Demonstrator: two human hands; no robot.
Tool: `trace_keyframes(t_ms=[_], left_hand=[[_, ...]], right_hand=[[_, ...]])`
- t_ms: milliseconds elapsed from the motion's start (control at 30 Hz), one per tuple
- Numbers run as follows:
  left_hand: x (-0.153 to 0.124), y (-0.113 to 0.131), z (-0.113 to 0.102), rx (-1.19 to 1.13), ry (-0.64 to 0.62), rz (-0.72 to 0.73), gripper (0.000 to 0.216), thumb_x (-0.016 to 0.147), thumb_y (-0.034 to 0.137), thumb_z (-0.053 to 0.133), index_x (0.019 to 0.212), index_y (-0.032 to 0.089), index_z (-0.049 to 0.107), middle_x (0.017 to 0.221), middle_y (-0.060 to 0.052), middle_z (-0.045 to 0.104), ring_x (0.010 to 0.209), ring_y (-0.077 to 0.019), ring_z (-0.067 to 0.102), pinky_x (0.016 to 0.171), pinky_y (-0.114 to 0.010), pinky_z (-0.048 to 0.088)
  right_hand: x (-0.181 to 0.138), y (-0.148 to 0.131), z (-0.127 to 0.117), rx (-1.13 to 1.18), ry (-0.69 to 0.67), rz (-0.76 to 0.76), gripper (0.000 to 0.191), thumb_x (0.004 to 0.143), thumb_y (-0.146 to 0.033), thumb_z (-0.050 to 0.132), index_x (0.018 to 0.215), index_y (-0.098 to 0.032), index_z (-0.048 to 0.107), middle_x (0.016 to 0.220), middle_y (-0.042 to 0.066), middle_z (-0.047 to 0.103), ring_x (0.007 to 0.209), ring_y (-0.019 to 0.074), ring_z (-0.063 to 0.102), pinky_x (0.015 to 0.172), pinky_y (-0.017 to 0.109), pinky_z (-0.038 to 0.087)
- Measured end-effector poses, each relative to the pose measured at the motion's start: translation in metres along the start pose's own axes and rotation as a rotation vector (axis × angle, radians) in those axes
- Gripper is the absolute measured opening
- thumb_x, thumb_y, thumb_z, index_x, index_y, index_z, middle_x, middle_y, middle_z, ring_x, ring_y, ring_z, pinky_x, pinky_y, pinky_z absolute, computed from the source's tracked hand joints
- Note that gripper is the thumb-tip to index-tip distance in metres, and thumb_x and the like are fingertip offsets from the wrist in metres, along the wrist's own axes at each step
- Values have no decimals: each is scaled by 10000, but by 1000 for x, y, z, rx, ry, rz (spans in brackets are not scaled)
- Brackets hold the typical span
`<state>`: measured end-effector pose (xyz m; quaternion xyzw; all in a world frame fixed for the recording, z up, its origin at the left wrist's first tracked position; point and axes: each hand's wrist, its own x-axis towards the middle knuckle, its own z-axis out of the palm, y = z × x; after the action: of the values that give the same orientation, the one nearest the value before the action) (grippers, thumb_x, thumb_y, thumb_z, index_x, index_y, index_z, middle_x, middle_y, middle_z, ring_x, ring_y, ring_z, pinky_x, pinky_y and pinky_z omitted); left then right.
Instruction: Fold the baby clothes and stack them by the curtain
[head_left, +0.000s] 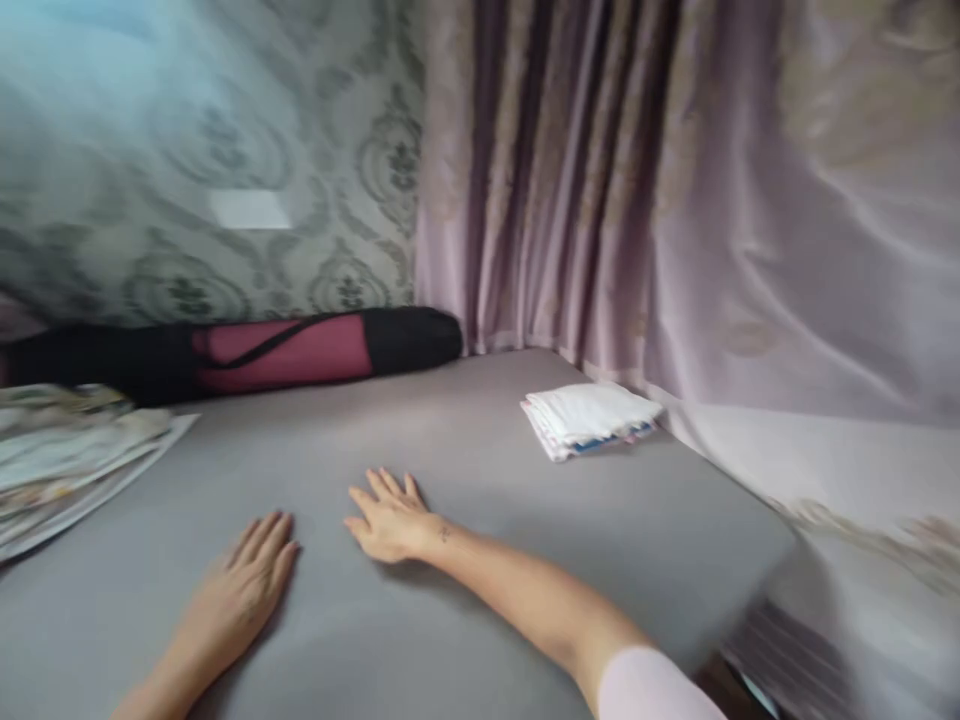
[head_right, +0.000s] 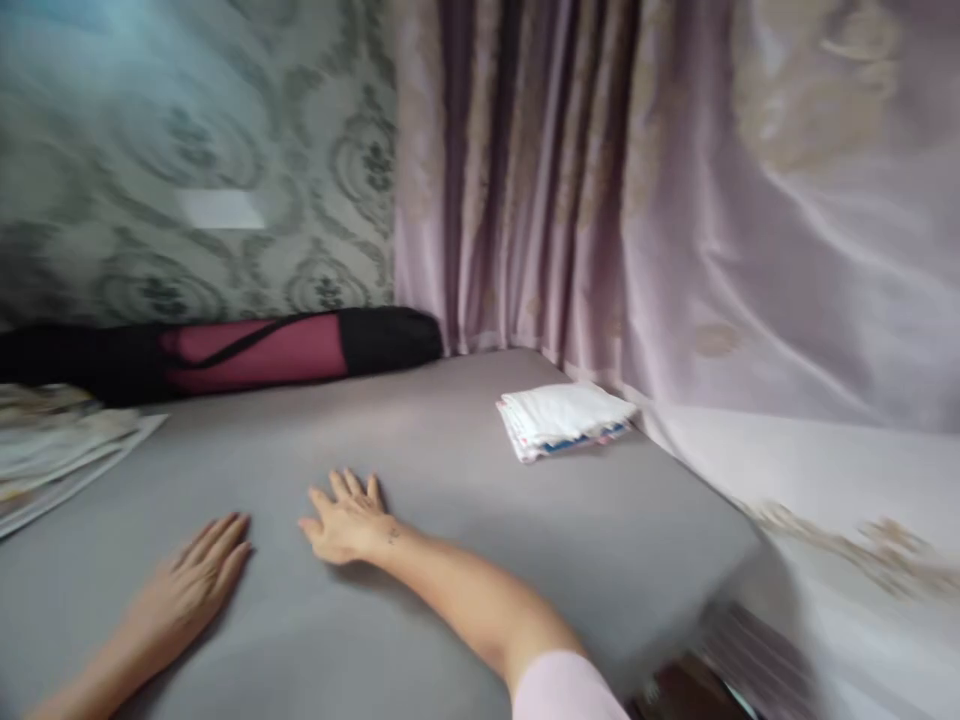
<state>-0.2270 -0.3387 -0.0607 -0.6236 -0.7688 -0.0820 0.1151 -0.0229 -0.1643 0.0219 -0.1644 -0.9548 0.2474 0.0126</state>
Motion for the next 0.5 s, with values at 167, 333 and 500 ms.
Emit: trace_keyframes(t_ms=[167,333,500], left_hand=[[21,7,-45,-298,-51,-207,530,914,486,344,1237,183,636,1359,-104,590,1259,-243,542,1080,-369,409],[20,-33,-76,-494,-59,-470,530,851,542,381,1115,203,690,1106,-80,729,986,-228,678,883,-302,516],[10,-101,-97,-355,40,-660,467,794,459,407,1009,173,707,1023,-92,742,923,-234,670,846,-305,511]], right_hand=[[3,-25,27,-112,70,-35,640,985,-529,252,1507,-167,330,1592,180,191,1478,329,92,1161,586,16],[10,-23,35,-168,75,-33,616,989,-513,257,1504,-189,349,1596,149,198,1481,315,92,1170,560,22],[13,-21,41,-193,95,-22,606,990,-504,243,1501,-201,362,1592,146,205,1480,316,103,1173,564,49]])
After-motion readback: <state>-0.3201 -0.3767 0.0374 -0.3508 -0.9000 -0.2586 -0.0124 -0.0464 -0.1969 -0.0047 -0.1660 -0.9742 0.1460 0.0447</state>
